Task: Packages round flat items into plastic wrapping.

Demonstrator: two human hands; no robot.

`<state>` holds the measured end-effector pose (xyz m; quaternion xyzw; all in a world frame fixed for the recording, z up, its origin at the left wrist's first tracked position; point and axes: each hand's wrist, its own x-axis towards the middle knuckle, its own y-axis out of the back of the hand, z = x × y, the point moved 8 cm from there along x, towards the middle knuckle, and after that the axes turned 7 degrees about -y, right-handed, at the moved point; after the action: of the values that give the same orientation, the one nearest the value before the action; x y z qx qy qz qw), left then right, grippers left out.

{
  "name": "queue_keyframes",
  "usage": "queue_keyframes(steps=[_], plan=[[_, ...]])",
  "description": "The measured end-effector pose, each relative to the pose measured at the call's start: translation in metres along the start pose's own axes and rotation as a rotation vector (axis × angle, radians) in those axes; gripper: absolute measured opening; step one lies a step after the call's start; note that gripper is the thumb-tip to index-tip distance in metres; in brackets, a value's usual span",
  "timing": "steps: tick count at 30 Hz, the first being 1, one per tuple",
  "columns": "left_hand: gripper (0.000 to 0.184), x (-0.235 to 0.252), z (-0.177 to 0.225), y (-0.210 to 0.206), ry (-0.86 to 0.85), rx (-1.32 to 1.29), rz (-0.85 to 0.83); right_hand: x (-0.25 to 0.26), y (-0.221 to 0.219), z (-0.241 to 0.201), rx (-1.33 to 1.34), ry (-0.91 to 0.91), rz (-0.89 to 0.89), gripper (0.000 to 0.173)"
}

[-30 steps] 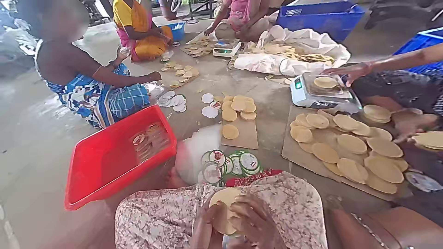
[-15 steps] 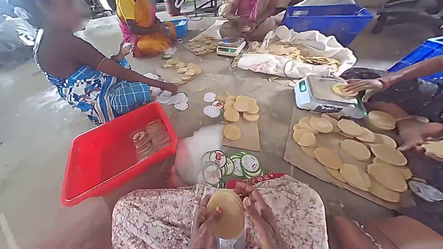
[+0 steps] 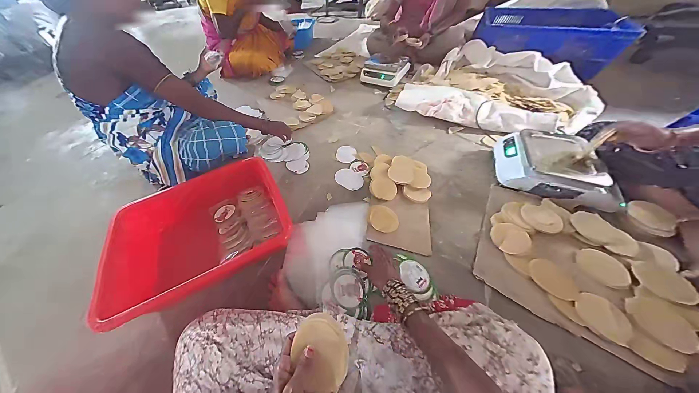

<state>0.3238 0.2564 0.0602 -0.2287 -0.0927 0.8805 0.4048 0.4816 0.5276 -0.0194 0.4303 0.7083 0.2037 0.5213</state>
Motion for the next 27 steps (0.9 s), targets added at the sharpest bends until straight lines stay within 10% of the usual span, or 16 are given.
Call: queue_keyframes(steps=[12,20,23,27], plan=[[0.037,0.011,-0.014,-0.001,0.094,0.009,0.057,-0.068,0.078,0.038,0.493,0.194,0.324,0.021],[0.033,-0.009,-0.026,-0.066,0.090,-0.054,-0.196,-0.218,0.064,0.030,0.887,0.373,0.000,0.010],[0.035,-0.026,-0.026,-0.089,0.125,-0.126,-0.203,-0.220,0.046,0.030,0.559,0.449,0.374,0.047],[0.038,-0.038,-0.029,-0.090,0.145,-0.200,-0.131,-0.214,0.022,0.028,0.618,0.492,0.293,0.102]])
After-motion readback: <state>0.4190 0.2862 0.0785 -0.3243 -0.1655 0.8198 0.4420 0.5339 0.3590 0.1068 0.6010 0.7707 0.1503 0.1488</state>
